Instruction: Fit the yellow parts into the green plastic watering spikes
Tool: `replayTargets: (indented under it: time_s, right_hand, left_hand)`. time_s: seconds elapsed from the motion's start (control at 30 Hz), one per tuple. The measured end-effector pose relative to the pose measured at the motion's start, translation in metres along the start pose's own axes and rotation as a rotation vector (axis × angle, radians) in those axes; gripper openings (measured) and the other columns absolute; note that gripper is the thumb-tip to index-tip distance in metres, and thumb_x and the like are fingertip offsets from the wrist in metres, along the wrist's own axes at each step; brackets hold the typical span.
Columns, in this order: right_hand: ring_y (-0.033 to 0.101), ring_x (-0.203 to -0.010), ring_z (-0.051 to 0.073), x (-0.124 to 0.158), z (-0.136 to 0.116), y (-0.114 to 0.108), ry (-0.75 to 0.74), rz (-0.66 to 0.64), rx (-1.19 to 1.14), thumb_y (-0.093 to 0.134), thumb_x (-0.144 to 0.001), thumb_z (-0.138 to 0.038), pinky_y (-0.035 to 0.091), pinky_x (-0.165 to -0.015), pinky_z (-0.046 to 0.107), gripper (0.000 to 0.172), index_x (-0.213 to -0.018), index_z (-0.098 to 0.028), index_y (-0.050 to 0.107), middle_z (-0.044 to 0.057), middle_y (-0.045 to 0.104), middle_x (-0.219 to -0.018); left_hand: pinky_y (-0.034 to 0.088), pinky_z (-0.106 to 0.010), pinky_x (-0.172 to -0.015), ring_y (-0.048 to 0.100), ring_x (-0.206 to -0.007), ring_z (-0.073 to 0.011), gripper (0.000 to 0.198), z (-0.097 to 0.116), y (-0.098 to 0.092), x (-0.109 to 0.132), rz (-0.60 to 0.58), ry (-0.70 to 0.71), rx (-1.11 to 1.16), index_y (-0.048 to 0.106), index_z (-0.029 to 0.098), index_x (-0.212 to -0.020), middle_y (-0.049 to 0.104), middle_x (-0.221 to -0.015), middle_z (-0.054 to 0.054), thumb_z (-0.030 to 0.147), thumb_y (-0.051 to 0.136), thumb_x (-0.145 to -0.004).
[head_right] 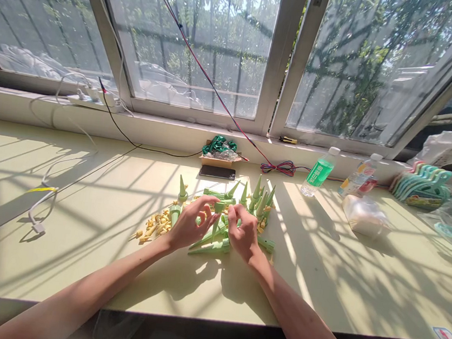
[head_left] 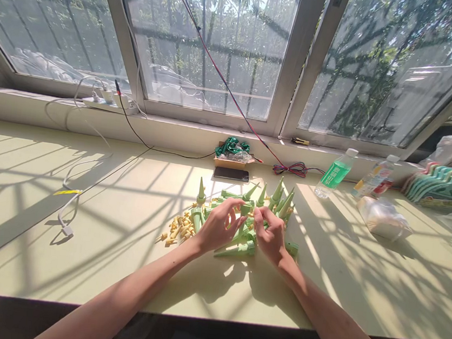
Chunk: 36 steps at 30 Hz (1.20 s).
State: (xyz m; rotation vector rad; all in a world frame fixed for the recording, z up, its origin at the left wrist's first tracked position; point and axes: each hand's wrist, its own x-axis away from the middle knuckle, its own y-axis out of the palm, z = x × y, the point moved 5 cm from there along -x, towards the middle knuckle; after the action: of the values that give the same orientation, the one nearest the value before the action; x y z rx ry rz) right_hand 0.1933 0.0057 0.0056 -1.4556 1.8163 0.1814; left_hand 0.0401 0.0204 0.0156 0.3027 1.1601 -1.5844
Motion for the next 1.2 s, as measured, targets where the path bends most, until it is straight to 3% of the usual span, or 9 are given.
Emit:
replayTargets:
  time_s: [1.2]
  right_hand:
    - [0.042, -0.053, 0.010, 0.0008, 0.0025, 0.0013, 0.002, -0.010, -0.027, 0.045, -0.098, -0.035, 0.036, -0.056, 0.024, 0.030, -0.074, -0.018, 0.052, -0.005, 0.045, -0.058]
  left_hand:
    - [0.050, -0.022, -0.052, 0.059, -0.062, -0.0093, 0.024, -0.0001, 0.0003, 0.0006, 0.002, -0.010, -0.004, 0.051, 0.016, -0.116, 0.061, -0.097, -0.007, 0.023, 0.055, -0.093]
